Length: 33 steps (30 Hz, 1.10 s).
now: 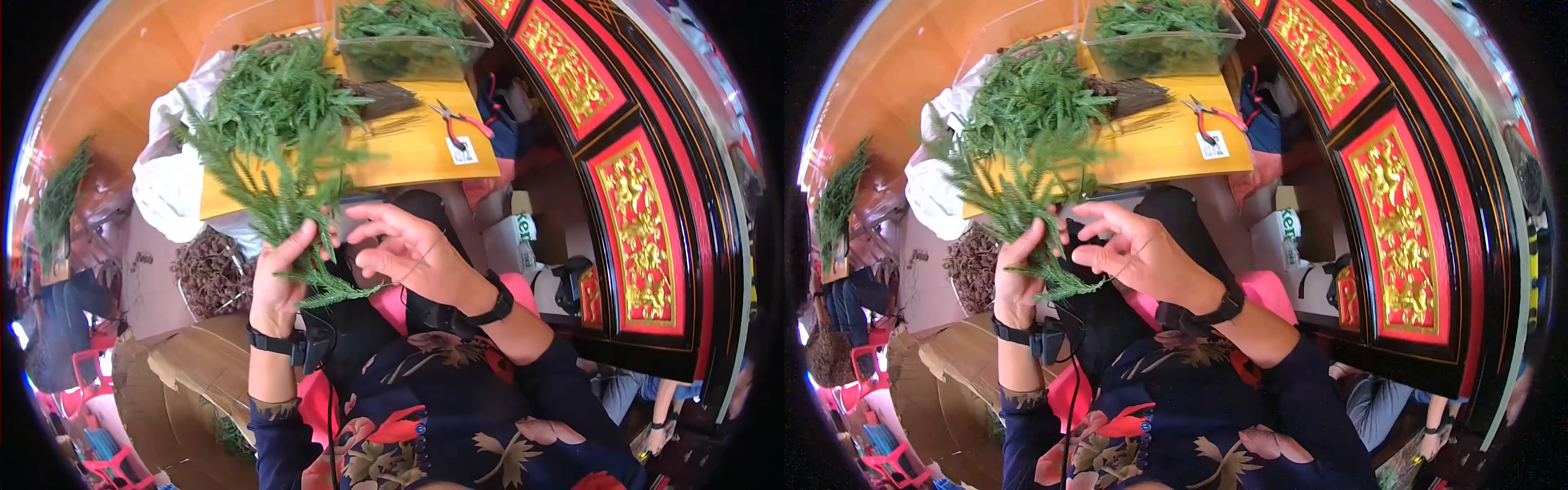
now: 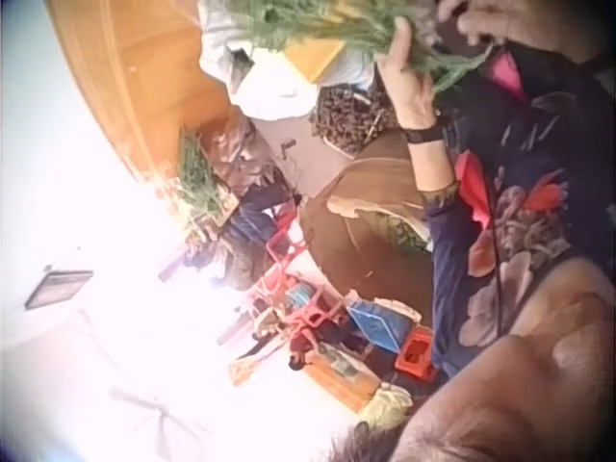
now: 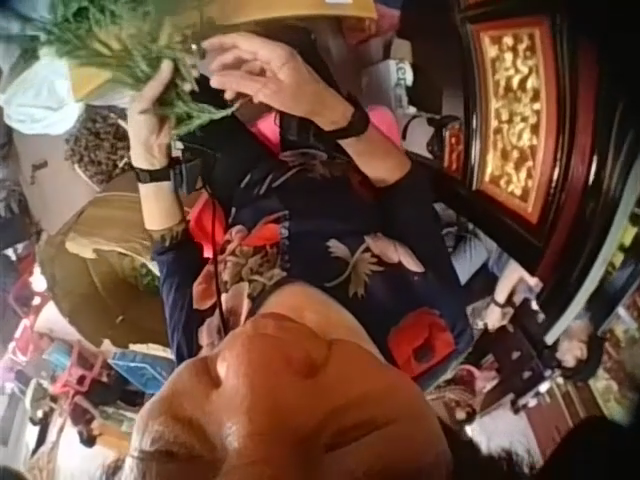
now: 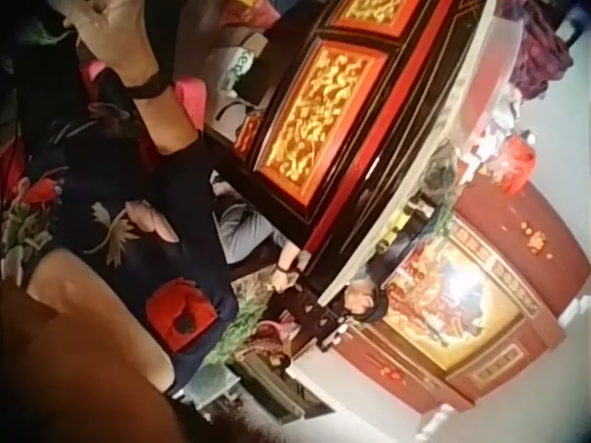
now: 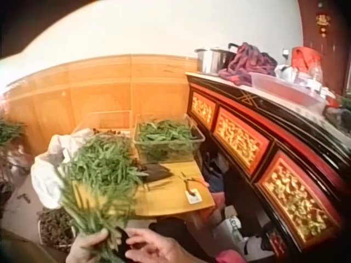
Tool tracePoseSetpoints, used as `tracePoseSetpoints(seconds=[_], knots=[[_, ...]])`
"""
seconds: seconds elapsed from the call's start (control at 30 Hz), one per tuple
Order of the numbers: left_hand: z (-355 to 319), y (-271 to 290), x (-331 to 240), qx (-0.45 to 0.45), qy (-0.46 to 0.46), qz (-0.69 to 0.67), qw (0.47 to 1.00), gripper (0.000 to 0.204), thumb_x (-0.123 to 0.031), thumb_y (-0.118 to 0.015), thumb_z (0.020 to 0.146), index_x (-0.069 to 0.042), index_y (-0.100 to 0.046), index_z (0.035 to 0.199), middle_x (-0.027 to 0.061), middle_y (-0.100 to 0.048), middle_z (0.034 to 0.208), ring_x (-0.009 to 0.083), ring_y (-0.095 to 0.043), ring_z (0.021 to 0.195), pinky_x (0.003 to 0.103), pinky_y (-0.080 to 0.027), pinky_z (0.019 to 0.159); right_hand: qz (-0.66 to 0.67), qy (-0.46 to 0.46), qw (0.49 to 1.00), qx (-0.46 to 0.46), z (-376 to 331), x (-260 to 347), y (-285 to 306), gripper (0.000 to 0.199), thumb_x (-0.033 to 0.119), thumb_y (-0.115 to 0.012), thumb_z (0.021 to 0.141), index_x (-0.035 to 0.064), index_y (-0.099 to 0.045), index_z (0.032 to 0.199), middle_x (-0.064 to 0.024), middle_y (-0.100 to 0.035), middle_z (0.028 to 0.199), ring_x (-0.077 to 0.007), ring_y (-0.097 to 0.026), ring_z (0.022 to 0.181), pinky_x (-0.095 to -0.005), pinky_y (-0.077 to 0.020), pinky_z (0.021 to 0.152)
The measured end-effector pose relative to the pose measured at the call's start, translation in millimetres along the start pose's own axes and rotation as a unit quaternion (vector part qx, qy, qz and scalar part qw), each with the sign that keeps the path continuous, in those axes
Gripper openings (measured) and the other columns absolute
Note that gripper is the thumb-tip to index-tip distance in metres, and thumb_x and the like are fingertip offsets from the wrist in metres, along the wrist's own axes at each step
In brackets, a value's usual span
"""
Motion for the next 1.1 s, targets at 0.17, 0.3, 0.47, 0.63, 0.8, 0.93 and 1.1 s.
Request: tracePoseSetpoints(seconds=[0.17, 0.3, 0.47, 0.63, 0.8, 0.93, 1.1], knots=[[-11.4, -12.4, 33.0, -0.030, 0.033, 0.036, 0.998, 0.016, -0.011, -0.058, 0.083, 0.001, -0.059, 0.095, 0.0081, -0.063, 0.080, 0.0129, -0.057, 0.065, 0.022, -0.043, 0.054, -0.005, -0.048, 0.998, -0.033, -2.8, -27.8, 14.6, 0.031, 0.004, -0.059, 0.082, 0.0011, -0.053, 0.111, -0.0007, -0.060, 0.082, -0.0037, -0.055, 0.066, -0.0153, -0.0399, 0.051], [-17.6, -23.2, 47.4, 0.010, 0.039, 0.084, 0.996, 0.014, -0.011, -0.058, 0.083, 0.000, -0.060, 0.091, 0.0064, -0.062, 0.078, 0.0102, -0.056, 0.063, 0.021, -0.043, 0.054, -0.036, -0.015, 0.997, -0.063, -14.1, -48.0, 28.9, 0.024, 0.005, -0.059, 0.082, 0.0006, -0.057, 0.105, 0.0017, -0.058, 0.077, -0.0021, -0.051, 0.062, -0.0153, -0.0379, 0.050], [-23.1, -25.2, 58.6, 0.032, 0.062, 0.053, 0.996, 0.016, -0.015, -0.057, 0.084, -0.001, -0.058, 0.093, 0.0046, -0.058, 0.074, 0.0112, -0.052, 0.059, 0.021, -0.040, 0.053, -0.030, 0.020, 0.991, -0.130, -31.5, -46.9, 47.5, 0.016, 0.007, -0.060, 0.082, -0.0016, -0.060, 0.095, 0.0021, -0.058, 0.071, -0.0017, -0.050, 0.059, -0.0166, -0.0395, 0.051], [-25.1, -15.6, 69.1, 0.071, 0.089, -0.016, 0.993, 0.012, -0.014, -0.057, 0.085, -0.003, -0.058, 0.090, 0.0018, -0.057, 0.069, 0.0088, -0.051, 0.058, 0.020, -0.039, 0.051, -0.041, -0.003, 0.994, -0.103, -41.8, -43.8, 45.3, 0.015, 0.008, -0.057, 0.085, -0.0009, -0.060, 0.096, 0.0019, -0.059, 0.075, -0.0030, -0.052, 0.064, -0.0173, -0.0418, 0.054], [-34.5, -27.1, 71.2, 0.062, 0.062, 0.124, 0.988, 0.012, -0.012, -0.056, 0.085, -0.004, -0.056, 0.093, 0.0023, -0.057, 0.069, 0.0110, -0.054, 0.064, 0.022, -0.042, 0.055, -0.084, 0.048, 0.985, -0.143, -57.5, -36.9, 42.7, 0.017, 0.010, -0.057, 0.085, -0.0017, -0.059, 0.096, -0.0028, -0.061, 0.085, -0.0067, -0.055, 0.078, -0.0216, -0.0458, 0.067], [-65.3, -70.5, 56.1, 0.062, -0.160, 0.403, 0.899, 0.030, 0.002, -0.057, 0.078, 0.006, -0.049, 0.106, 0.0123, -0.060, 0.087, 0.0246, -0.058, 0.083, 0.032, -0.045, 0.078, -0.080, 0.067, 0.993, -0.064, -77.6, -21.0, 19.8, 0.022, 0.017, -0.065, 0.079, 0.0003, -0.058, 0.092, -0.0049, -0.061, 0.089, -0.0103, -0.055, 0.083, -0.0276, -0.0454, 0.072], [-79.0, -68.8, 77.4, 0.155, -0.227, 0.652, 0.706, 0.043, 0.003, -0.056, 0.075, 0.005, -0.042, 0.116, 0.0248, -0.047, 0.115, 0.0326, -0.051, 0.102, 0.038, -0.036, 0.092, -0.264, 0.306, 0.897, -0.180, -126.4, 26.9, 17.9, 0.024, 0.019, -0.067, 0.071, 0.0029, -0.058, 0.087, -0.0093, -0.059, 0.078, -0.0213, -0.056, 0.074, -0.0337, -0.0448, 0.069]])
Point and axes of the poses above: each hand's wrist, its own z-axis towards the middle knuckle, its own y-axis out of the back of the hand, x = y × z, the point moved 7 cm from there along z, towards the middle knuckle
